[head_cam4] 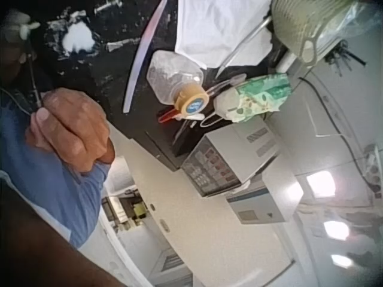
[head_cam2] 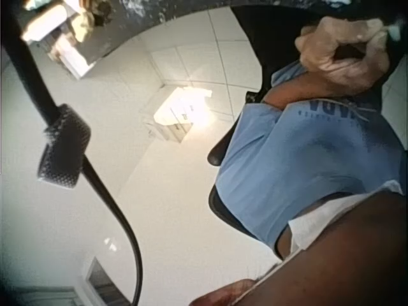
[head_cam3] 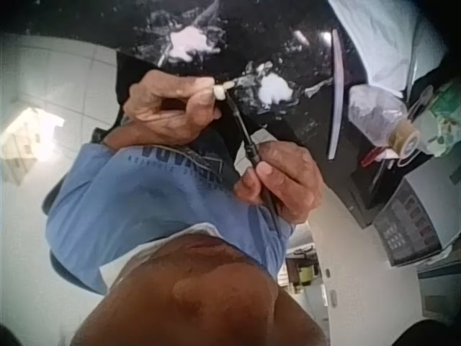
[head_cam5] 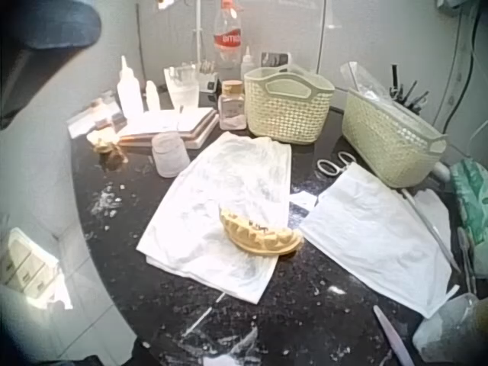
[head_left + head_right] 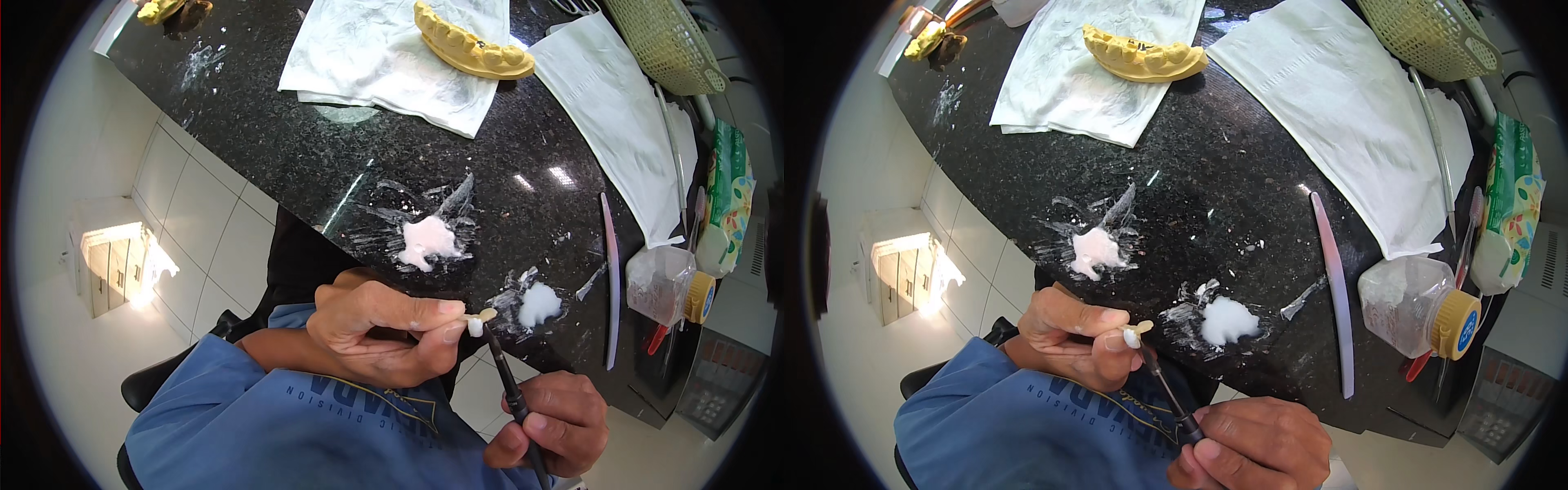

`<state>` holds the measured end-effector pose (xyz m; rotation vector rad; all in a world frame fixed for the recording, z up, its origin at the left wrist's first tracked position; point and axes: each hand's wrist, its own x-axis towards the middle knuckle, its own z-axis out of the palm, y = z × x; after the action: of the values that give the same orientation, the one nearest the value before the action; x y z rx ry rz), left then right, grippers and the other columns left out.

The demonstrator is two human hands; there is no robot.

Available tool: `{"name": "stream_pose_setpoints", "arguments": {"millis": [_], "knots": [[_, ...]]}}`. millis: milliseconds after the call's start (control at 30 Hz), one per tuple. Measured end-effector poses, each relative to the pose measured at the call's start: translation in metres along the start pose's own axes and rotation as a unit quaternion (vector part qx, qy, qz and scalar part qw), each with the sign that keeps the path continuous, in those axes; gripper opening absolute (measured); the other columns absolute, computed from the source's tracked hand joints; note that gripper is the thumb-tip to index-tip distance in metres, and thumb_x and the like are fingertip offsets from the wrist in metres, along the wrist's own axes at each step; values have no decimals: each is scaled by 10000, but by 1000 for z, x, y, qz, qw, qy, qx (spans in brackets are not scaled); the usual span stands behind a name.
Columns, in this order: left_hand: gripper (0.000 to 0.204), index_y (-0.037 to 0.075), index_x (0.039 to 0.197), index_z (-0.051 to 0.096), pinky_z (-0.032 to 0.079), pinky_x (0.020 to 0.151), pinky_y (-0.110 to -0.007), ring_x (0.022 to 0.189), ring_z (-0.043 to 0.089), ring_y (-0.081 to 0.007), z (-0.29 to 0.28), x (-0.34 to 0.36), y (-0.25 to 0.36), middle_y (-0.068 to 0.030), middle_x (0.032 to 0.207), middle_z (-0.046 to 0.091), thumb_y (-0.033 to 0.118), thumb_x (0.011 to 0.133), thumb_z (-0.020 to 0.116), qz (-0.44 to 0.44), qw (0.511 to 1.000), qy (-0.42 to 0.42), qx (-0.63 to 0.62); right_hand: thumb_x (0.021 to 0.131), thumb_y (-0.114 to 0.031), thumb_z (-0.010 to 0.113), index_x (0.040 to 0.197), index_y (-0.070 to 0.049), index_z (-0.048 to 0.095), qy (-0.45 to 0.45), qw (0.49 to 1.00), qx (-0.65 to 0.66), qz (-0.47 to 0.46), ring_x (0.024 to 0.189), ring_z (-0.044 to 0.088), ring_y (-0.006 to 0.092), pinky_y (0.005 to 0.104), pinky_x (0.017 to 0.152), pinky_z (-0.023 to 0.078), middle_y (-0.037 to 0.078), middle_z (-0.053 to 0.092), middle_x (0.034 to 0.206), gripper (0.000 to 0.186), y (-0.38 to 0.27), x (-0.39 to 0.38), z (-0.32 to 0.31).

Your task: Applying and modeling porcelain material on a dental cast using a brush and carving tool.

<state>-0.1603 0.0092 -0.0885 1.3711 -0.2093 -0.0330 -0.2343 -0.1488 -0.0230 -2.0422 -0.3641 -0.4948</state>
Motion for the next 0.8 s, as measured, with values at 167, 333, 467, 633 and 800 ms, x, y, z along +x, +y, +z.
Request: {"name": "stream_pose_setpoints", "arguments": {"millis": [167,333,467,633,800], "knots": [[161,17,815,662,382,395,-161,456,552,-26,-1,2,0,-42,574,636,5,694,768,38,999,-2,16,697,11,656,1056,-9,513,-17,1000,-11,-6,555,581,165,243,460,494,103,537,812,387,1,0,1],[167,0,827,666,391,400,-158,461,563,-34,1,-3,-11,-53,583,644,-7,693,765,20,1000,11,-21,796,-99,683,1087,-40,497,52,998,-13,-21,518,533,138,209,434,452,95,515,836,351,4,-2,7],[180,-15,839,667,396,401,-157,464,570,-39,5,4,-13,-61,589,649,-17,688,765,47,998,21,-48,915,-292,578,1125,-77,498,173,982,-69,25,519,486,114,192,415,413,84,449,854,311,-6,7,13],[168,-36,845,669,415,411,-160,472,587,-50,7,12,-11,-65,584,646,-46,695,744,131,990,5,-51,941,-331,538,1109,-15,503,245,964,-97,19,713,459,116,197,556,407,75,405,872,359,-29,33,-38],[115,-35,810,645,446,424,-162,512,623,-67,0,21,-7,-70,565,642,13,752,733,165,983,-43,-60,857,-176,652,956,-12,574,240,959,-146,25,669,562,83,177,491,376,67,627,774,207,-36,148,-88]]}}
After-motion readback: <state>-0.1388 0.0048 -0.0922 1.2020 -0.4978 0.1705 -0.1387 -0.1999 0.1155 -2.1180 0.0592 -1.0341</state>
